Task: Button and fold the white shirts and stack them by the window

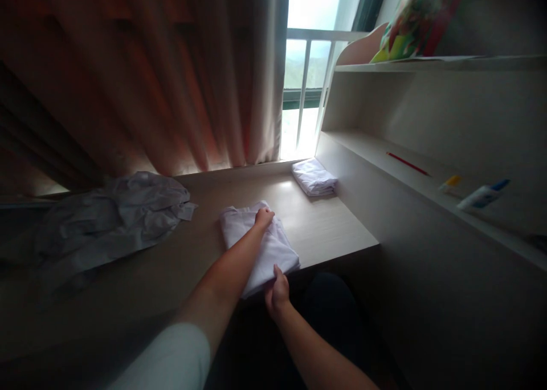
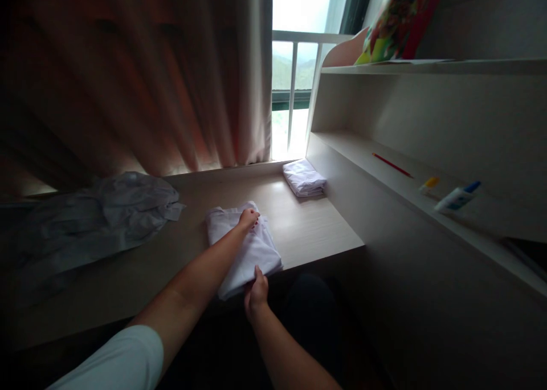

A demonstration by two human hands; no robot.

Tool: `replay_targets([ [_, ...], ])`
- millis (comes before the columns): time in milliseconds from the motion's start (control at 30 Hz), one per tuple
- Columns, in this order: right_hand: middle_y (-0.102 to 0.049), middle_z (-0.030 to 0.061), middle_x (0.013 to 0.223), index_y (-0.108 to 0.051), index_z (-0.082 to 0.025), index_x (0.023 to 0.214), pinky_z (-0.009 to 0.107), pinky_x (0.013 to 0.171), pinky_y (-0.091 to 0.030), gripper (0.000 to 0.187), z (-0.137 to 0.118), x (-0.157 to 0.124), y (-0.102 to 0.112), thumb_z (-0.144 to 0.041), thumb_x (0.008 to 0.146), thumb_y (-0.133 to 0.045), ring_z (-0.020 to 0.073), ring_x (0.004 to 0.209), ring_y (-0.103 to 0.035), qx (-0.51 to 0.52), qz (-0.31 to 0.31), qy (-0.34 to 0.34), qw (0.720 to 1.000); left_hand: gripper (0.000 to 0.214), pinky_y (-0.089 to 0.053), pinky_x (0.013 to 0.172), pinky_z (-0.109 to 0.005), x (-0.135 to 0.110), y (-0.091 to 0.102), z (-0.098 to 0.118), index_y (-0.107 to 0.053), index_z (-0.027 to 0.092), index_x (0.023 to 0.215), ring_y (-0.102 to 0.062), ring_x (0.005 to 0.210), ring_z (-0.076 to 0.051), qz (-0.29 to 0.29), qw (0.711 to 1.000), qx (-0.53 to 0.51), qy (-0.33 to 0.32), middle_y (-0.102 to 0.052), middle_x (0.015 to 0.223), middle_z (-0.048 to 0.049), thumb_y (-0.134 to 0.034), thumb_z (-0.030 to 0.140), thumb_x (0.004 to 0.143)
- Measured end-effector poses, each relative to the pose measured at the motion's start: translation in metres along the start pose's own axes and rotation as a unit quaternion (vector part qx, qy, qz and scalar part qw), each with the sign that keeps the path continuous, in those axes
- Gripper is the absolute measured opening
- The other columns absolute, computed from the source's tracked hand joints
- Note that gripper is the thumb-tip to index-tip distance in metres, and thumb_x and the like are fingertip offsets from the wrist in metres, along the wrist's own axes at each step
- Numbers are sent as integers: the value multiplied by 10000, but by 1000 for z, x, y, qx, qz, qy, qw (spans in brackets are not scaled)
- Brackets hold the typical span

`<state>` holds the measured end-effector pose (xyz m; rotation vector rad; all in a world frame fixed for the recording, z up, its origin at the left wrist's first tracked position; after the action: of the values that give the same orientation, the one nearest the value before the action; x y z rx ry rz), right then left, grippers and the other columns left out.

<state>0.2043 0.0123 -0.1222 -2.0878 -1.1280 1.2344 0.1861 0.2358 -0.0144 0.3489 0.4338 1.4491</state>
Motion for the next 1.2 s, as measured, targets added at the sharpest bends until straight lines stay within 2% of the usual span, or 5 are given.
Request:
replay_targets([
  [233,-753,47,899,-608,-197,1019,360,721,-606,470,-55,20,25,-552,724,-700,219,826,-724,-150,65,77,984,218,-447,687,-282,-46,51,-28,-515,189,712,-551,683,-153,37,994,66,-80,-538,675,16,-580,313,880],
  [533,-645,157,1239,-530,-152,1291,442,879,-561,661,-132,18,38,-418,700,-661,300,1084,-654,-343,119,243,900,376,-265,1194,-466,-159,73,-75,-595,198,1265,-374,1437,-270,19,967,174,-188,-531,1464,-112,-464,367,957],
  [667,-451,150,1522,-531,-174,1379,487,1169,-307,559,-147,11,-24,-351,849,-517,303,1426,-389,-615,7,387,687,537,-140,1230,-537,-164,47,-87,-449,203,1479,-236,1517,-286,-20,936,294,-190,-396,1584,-104,-364,432,1002],
  [833,-263,47,1649,-367,-277,1538,582,1204,-106,567,-95,31,-42,-387,982,-401,287,1536,-163,-874,-138,285,368,582,-120,1231,-544,-162,31,-90,-403,236,1520,-234,1520,-279,-42,910,359,-202,-379,1594,-79,-373,479,991],
  [1200,-345,55,1615,-477,-309,1466,656,1177,-41,500,-83,24,-63,-483,1010,-373,315,1528,-176,-885,-146,289,334,591,-156,1232,-506,-180,61,-112,-400,255,1526,-264,1510,-266,-47,894,386,-221,-357,1604,-67,-377,508,992],
])
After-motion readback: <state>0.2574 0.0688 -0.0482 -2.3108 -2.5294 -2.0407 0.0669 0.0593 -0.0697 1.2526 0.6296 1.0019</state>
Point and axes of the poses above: each hand's wrist, its own x-axis towards the middle knuckle, its own y-axis out of the back of the hand, z = x × y, the point moved 8 cm from there along x, towards the middle knuckle
